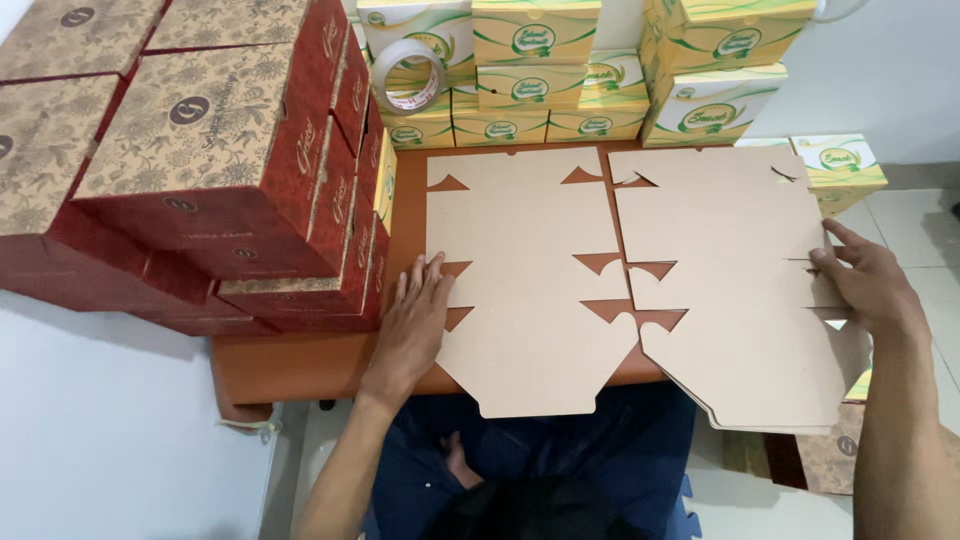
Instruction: The person assembles a flat cardboard box by folding the sides and tucking the flaps into place. The person then places a pre-made box lid on top of the assembled box.
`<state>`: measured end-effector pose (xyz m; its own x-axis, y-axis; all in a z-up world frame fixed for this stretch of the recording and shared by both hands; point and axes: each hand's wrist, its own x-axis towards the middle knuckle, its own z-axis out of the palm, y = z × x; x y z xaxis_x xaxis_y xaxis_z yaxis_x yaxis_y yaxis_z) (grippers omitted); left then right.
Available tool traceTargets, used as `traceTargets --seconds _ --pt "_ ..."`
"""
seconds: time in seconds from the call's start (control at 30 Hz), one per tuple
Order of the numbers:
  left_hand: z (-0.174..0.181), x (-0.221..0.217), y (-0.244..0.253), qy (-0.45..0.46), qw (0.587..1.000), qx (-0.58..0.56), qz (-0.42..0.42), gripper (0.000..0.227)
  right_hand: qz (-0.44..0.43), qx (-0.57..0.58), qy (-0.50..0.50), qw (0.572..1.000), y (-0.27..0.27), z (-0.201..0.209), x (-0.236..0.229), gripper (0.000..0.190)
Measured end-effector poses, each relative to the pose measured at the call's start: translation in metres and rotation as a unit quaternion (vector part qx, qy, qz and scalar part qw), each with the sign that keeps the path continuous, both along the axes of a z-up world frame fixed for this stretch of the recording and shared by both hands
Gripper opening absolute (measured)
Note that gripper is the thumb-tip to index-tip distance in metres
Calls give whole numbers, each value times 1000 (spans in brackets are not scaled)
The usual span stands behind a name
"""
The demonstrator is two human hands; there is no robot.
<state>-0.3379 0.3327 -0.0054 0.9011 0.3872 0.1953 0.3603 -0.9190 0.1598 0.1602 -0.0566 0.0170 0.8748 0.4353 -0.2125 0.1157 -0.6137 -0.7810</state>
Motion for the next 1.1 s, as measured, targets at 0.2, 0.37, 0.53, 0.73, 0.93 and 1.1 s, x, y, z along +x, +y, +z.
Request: traceTargets --seconds 0.2,0.37,0.53,0.73,0.93,1.1 --pt "34 2 -36 10 997 -66 -36 75 3 5 -22 1000 0 -7 3 62" --pt "30 -8 -29 49 997 -56 -27 76 -26 -58 -18 998 26 49 -55 66" --pt "27 -11 -27 35 998 -47 -28 76 15 -127 -245 961 22 41 -79 72" --pt "24 -11 -31 2 999 -27 -29 74 194 18 -492 849 58 56 -205 55" --pt "20 -2 -27 4 999 -31 -18 74 339 50 -373 862 83 36 -300 74" --pt "21 7 -21 16 998 -59 2 76 344 -42 -354 869 94 18 -318 76"
